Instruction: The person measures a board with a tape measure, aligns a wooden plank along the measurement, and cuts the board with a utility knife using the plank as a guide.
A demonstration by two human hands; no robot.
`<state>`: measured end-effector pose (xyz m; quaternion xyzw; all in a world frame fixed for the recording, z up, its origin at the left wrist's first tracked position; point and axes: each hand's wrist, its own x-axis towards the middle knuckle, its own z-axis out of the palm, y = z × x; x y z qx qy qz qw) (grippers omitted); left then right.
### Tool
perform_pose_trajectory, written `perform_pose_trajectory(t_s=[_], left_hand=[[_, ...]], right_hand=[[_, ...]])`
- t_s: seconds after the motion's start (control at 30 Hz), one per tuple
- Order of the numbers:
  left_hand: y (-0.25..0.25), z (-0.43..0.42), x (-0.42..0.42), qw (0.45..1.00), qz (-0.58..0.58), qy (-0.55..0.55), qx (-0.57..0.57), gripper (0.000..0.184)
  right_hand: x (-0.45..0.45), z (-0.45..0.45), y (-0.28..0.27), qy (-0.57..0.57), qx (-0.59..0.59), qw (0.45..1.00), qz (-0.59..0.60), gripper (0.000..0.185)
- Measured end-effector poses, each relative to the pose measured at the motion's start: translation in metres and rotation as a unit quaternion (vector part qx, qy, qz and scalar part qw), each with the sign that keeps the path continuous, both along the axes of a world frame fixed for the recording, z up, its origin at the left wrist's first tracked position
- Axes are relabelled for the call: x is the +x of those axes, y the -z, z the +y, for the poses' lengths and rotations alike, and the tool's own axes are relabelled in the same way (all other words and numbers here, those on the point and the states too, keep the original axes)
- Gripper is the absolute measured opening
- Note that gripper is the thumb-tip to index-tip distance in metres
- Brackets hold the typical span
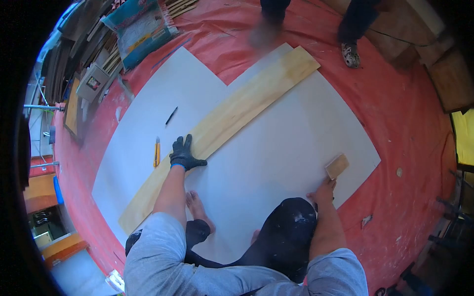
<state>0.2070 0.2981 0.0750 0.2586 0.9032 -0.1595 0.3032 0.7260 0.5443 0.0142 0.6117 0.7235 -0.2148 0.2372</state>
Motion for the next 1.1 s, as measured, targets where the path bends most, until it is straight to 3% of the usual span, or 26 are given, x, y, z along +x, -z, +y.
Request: perform_pose_trajectory(t_s=[0.23, 0.33, 0.43, 0.53, 0.57, 0.63, 0.73, 0.77, 0.83, 0.9, 0.93, 1.1], left_hand=[[0.0, 0.005, -0.019, 0.999, 0.002, 0.031, -0.016, 0.149], [-0.011, 0.001, -0.054, 0.979, -0.078, 0.171, -0.077, 0.153], [-0.032, -0.015, -0.08, 0.961, -0.143, 0.224, -0.077, 0.147], [-0.015, -0.062, -0.089, 0.974, -0.117, 0.194, -0.012, 0.138], [-0.007, -0.074, -0.091, 0.977, -0.12, 0.174, 0.004, 0.137], [0.02, -0.105, -0.09, 0.981, -0.053, 0.151, 0.108, 0.13], [0.033, -0.119, -0.088, 0.982, 0.011, 0.1, 0.162, 0.122], [0.03, -0.119, -0.088, 0.983, 0.004, 0.098, 0.157, 0.122], [0.023, -0.118, -0.091, 0.985, -0.006, 0.094, 0.147, 0.122], [0.019, -0.121, -0.094, 0.985, -0.036, 0.093, 0.139, 0.121], [0.021, -0.127, -0.096, 0.986, -0.051, 0.09, 0.132, 0.12], [0.03, -0.142, -0.097, 0.984, -0.092, 0.073, 0.136, 0.122]], right_hand=[[0.001, 0.005, -0.001, -0.013, -0.011, 1.0, 0.001, 0.149], [0.015, 0.016, 0.008, -0.056, 0.007, 0.996, 0.063, 0.143], [0.018, 0.051, 0.003, -0.053, -0.119, 0.99, 0.051, 0.128], [-0.057, 0.093, -0.021, 0.049, -0.35, 0.924, -0.146, 0.113], [-0.108, 0.107, -0.024, -0.097, -0.351, 0.915, -0.174, 0.111], [-0.169, 0.089, -0.025, -0.241, -0.182, 0.953, -0.019, 0.107], [-0.28, 0.034, -0.017, -0.041, -0.173, 0.958, 0.225, 0.12], [-0.322, 0.015, -0.034, -0.021, -0.193, 0.954, 0.228, 0.126], [-0.369, -0.022, 0.004, -0.034, -0.139, 0.958, 0.248, 0.132], [-0.405, -0.052, -0.003, -0.075, -0.102, 0.977, 0.169, 0.133], [-0.415, -0.061, 0.0, -0.097, -0.086, 0.983, 0.13, 0.134], [-0.411, -0.062, 0.001, -0.12, -0.08, 0.977, 0.156, 0.133]])
